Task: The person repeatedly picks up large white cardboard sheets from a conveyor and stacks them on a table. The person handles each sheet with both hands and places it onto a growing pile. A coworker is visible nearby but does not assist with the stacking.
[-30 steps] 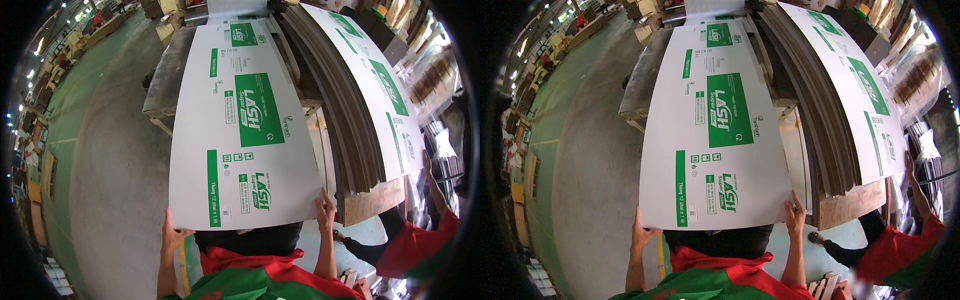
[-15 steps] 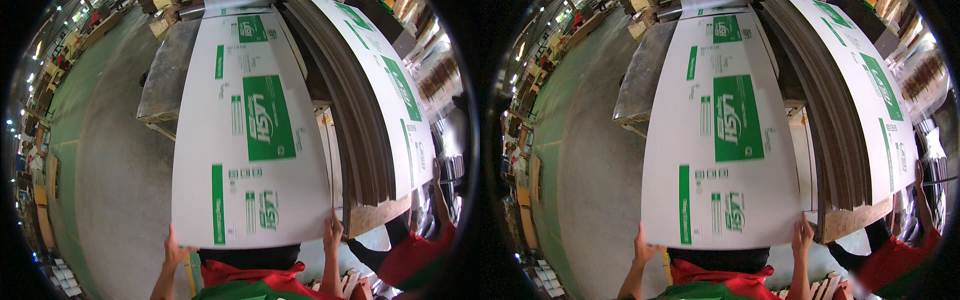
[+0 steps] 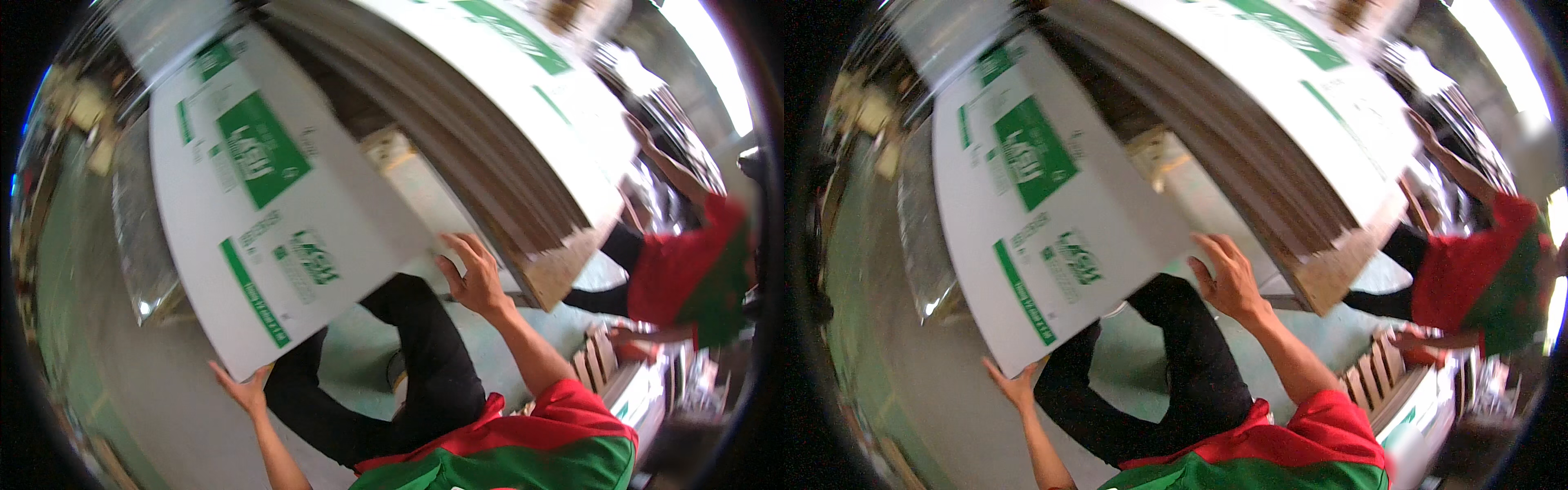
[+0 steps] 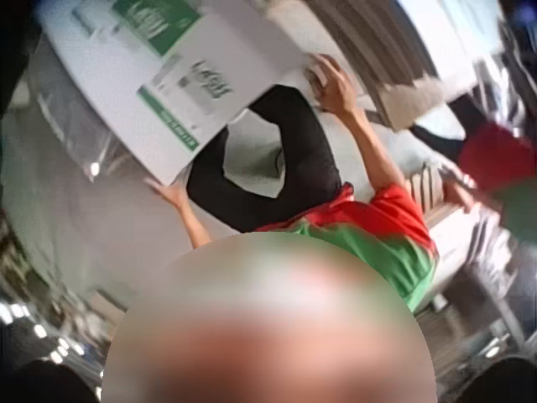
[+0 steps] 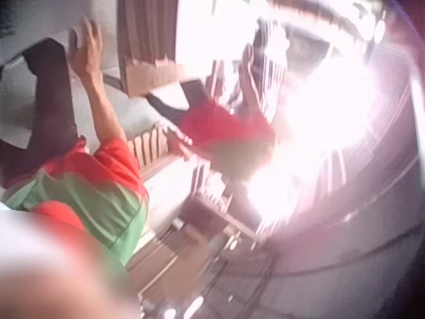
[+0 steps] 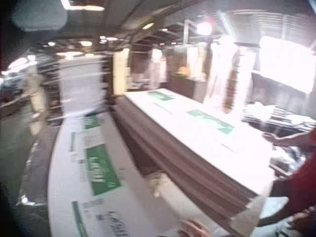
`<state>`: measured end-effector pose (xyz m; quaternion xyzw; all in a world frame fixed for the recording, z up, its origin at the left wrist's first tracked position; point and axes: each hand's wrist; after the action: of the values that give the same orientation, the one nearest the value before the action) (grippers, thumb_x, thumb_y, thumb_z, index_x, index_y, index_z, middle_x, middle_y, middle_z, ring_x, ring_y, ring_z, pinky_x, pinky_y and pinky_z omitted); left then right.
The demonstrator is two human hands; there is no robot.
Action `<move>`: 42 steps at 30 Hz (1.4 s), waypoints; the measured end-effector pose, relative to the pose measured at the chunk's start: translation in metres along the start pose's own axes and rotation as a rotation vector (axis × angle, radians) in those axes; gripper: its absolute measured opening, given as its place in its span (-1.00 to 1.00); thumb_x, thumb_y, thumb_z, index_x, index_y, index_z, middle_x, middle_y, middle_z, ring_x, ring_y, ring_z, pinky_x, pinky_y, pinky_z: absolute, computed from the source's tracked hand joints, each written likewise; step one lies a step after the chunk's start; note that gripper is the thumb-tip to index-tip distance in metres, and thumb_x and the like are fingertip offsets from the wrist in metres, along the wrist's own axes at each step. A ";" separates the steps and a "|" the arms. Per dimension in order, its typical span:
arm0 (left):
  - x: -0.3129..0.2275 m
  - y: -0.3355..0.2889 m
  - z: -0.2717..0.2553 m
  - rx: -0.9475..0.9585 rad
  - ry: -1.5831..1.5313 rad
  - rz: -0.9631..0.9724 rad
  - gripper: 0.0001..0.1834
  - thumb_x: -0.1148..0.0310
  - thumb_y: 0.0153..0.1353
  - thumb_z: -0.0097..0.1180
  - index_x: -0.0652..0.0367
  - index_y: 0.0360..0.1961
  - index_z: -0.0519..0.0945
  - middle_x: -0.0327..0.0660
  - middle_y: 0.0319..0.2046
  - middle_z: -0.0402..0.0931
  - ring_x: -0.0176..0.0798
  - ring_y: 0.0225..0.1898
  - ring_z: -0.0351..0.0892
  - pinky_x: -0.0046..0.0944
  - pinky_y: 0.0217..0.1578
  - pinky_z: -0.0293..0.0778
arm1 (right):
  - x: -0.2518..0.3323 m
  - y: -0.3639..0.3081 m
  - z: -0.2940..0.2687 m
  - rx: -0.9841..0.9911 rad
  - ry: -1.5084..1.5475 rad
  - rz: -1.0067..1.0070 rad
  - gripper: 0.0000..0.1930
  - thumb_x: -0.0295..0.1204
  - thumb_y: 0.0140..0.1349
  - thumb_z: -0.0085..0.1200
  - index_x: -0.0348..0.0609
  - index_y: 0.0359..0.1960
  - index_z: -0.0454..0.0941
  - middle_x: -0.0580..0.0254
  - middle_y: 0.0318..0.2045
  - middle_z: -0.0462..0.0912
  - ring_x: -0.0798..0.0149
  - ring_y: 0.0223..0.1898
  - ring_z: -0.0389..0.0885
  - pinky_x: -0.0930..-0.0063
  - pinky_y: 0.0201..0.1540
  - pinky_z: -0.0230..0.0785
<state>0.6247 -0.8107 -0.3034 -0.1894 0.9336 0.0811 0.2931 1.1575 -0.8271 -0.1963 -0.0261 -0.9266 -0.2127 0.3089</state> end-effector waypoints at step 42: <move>0.000 -0.437 -0.089 0.437 -0.817 -0.346 -0.65 0.17 0.33 0.16 0.31 -0.14 0.57 -0.17 -0.43 0.58 -0.32 -0.56 0.56 -0.30 -0.64 0.42 | -0.096 -0.382 -0.190 -0.287 0.645 0.599 -0.63 -0.46 0.38 0.07 -0.36 0.17 0.52 0.11 -0.09 0.67 0.36 -0.17 0.60 0.50 -0.10 0.45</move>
<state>0.7538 -1.2340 -0.2490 -0.2287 0.6925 -0.0987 0.6770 1.2731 -1.2437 -0.2605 -0.2674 -0.6960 -0.2375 0.6226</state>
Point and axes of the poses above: each hand's wrist, its own y-axis towards the middle knuckle, its own z-axis out of the palm, x = y × z
